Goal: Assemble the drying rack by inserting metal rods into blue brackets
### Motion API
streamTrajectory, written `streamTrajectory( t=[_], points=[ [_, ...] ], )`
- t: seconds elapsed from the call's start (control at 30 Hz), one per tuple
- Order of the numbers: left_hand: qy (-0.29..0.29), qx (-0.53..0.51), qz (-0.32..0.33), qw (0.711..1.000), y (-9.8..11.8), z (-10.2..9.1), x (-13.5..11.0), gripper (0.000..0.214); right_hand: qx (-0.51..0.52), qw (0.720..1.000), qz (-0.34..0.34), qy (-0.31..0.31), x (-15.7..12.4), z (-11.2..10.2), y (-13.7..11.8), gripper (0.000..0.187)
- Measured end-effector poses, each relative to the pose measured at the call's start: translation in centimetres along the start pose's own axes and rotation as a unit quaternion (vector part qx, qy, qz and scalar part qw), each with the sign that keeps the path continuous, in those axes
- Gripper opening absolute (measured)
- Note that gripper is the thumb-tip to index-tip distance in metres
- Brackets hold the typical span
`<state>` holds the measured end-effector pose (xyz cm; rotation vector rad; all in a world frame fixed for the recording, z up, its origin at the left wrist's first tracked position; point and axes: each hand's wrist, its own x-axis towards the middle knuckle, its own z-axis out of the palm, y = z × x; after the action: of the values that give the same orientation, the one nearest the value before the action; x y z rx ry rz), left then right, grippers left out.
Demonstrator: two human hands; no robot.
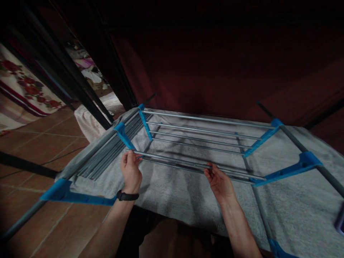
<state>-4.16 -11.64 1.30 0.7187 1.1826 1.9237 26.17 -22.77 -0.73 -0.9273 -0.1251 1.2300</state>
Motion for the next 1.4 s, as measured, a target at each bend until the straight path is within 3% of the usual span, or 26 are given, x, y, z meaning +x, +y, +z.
streamTrajectory(
  t=[0.23, 0.37, 0.63, 0.83, 1.1, 1.4],
  points=[
    [-0.044, -0.044, -0.051, 0.997, 0.6, 0.6, -0.4, 0.028, 0.004, 1.000, 0.008, -0.014, -0.1, 0.3, 0.1, 0.007],
    [-0.065, -0.013, -0.016, 0.998, 0.7, 1.0, -0.3, 0.025, 0.006, 0.999, 0.018, -0.034, -0.5, 0.7, -0.1, 0.005],
    [-0.040, 0.059, 0.021, 0.997, 0.7, 2.0, -0.3, 0.006, 0.019, 0.999, 0.009, -0.044, -0.4, 1.0, -0.6, 0.007],
    [-0.001, 0.074, 0.004, 0.997, 1.1, 2.5, -0.7, 0.011, 0.023, 0.999, 0.002, -0.042, -0.5, 1.1, -0.5, 0.008],
    [0.011, -0.031, -0.042, 0.999, 0.0, 1.9, 0.0, 0.018, 0.008, 1.000, 0.006, -0.016, -0.6, 1.0, -0.3, 0.011],
    [-0.033, -0.099, -0.079, 0.991, -0.4, 0.8, -0.1, 0.028, -0.004, 1.000, 0.016, 0.009, 0.2, 0.0, -0.2, 0.005]
  ],
)
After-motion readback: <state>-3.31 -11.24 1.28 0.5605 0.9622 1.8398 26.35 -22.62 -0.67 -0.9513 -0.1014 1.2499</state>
